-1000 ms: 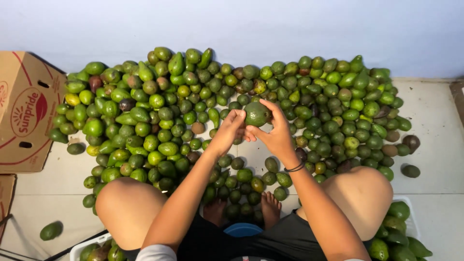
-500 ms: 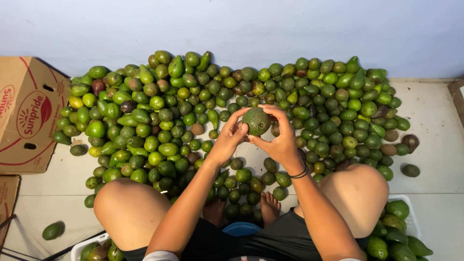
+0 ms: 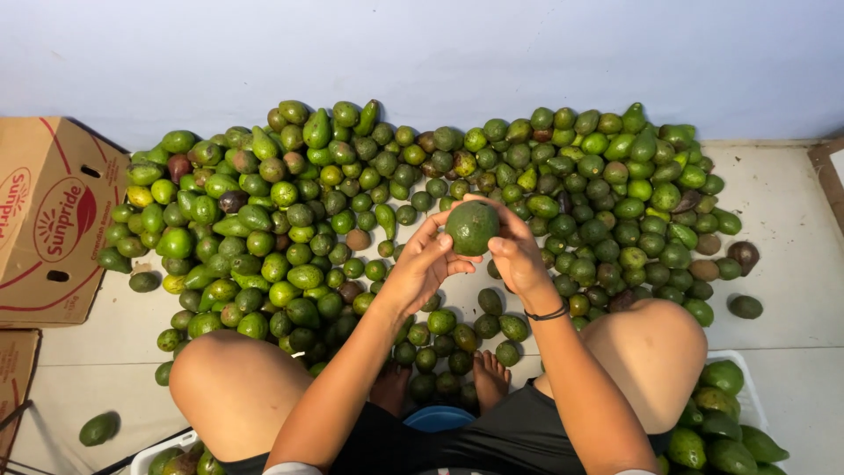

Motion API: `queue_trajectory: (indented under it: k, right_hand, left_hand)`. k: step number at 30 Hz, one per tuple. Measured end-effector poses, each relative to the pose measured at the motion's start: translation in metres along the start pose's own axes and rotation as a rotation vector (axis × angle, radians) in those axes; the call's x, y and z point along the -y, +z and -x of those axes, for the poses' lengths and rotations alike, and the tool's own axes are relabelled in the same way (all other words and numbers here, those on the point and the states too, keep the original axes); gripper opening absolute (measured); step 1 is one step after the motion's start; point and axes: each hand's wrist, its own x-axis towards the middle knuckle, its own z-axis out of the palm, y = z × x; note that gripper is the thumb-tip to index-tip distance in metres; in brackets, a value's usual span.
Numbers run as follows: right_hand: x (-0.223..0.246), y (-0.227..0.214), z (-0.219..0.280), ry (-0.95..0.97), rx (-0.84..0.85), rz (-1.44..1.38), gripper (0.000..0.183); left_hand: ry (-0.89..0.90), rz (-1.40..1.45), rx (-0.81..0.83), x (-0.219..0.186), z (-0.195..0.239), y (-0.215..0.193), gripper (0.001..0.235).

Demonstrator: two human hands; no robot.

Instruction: The person sits on the floor surrounded by a large pile of avocados and repeatedly picks them up one by one, turning them over in their hands to inspect them, then placing them back into the pile. No tools are used, and the avocados remain on the floor throughout the clip.

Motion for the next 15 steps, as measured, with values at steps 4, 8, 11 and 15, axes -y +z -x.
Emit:
queue_trajectory:
  k: [4, 8, 11, 15]
  right_hand:
    - [0.028, 0.017, 0.003, -0.042, -0.006, 0.214, 0.081]
    - [0.034, 0.023, 0.009, -0.055, -0.03, 0.379, 0.081]
    - [0.033, 0.032, 0.013, -0.099, -0.055, 0.447, 0.086]
    - [0.039, 0.034, 0.015, -0.081, -0.098, 0.473, 0.081]
  left_hand:
    - [0.274, -0.317, -0.074, -0.003, 0.002, 0.009, 0.073]
    - [0.464, -0.661, -0.162, -0.002, 0.004, 0.012, 0.075]
    - [0.583, -0.956, -0.254, 0.002, 0.008, 0.01, 0.066]
    - [0.667, -1.129, -0.255, 0.006, 0.008, 0.007, 0.06]
